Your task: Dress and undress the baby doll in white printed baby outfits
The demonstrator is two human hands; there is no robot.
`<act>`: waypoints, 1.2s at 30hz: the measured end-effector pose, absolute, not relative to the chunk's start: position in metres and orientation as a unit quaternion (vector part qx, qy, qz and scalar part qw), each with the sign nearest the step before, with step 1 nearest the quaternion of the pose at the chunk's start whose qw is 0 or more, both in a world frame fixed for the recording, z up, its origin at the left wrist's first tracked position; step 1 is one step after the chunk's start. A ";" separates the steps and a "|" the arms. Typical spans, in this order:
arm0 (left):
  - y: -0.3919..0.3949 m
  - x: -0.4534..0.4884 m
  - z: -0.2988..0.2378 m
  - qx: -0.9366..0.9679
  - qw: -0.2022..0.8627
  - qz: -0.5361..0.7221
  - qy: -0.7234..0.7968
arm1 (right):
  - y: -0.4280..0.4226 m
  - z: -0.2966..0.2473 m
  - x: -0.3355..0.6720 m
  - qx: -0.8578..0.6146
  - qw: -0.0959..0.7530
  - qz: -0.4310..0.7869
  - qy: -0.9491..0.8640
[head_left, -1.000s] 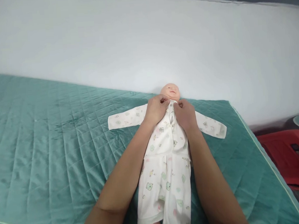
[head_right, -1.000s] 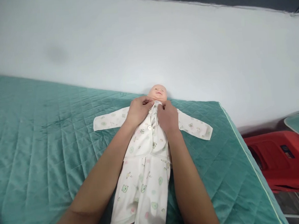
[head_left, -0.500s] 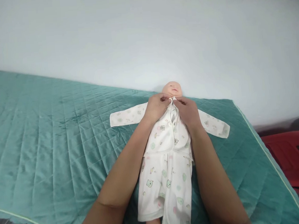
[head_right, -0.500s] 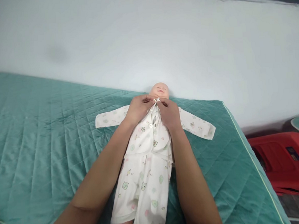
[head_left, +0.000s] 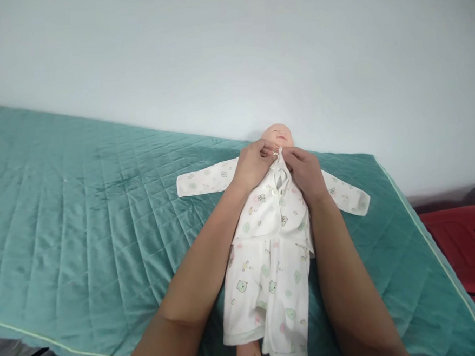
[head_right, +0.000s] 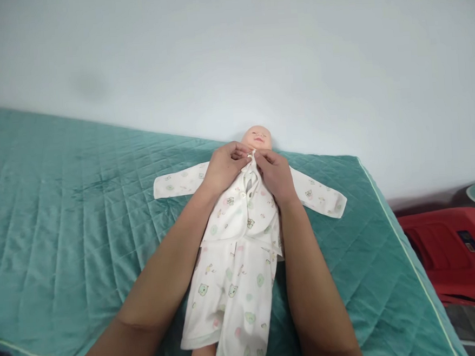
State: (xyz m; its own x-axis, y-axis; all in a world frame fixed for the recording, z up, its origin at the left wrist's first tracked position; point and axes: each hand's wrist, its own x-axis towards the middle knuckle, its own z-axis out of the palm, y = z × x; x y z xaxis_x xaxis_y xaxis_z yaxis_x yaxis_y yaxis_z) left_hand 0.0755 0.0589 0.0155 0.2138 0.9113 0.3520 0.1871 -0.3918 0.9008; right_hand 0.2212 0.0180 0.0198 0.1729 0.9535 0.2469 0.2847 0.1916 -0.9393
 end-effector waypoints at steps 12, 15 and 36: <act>0.058 0.072 0.015 0.699 0.372 0.465 0.395 | 0.019 0.022 0.215 -0.585 0.516 0.234 -0.581; 0.059 0.071 0.015 0.700 0.385 0.463 0.384 | 0.020 0.021 0.217 -0.594 0.506 0.249 -0.574; 0.052 0.080 0.019 0.695 0.380 0.435 0.429 | 0.018 0.023 0.215 -0.620 0.469 0.270 -0.569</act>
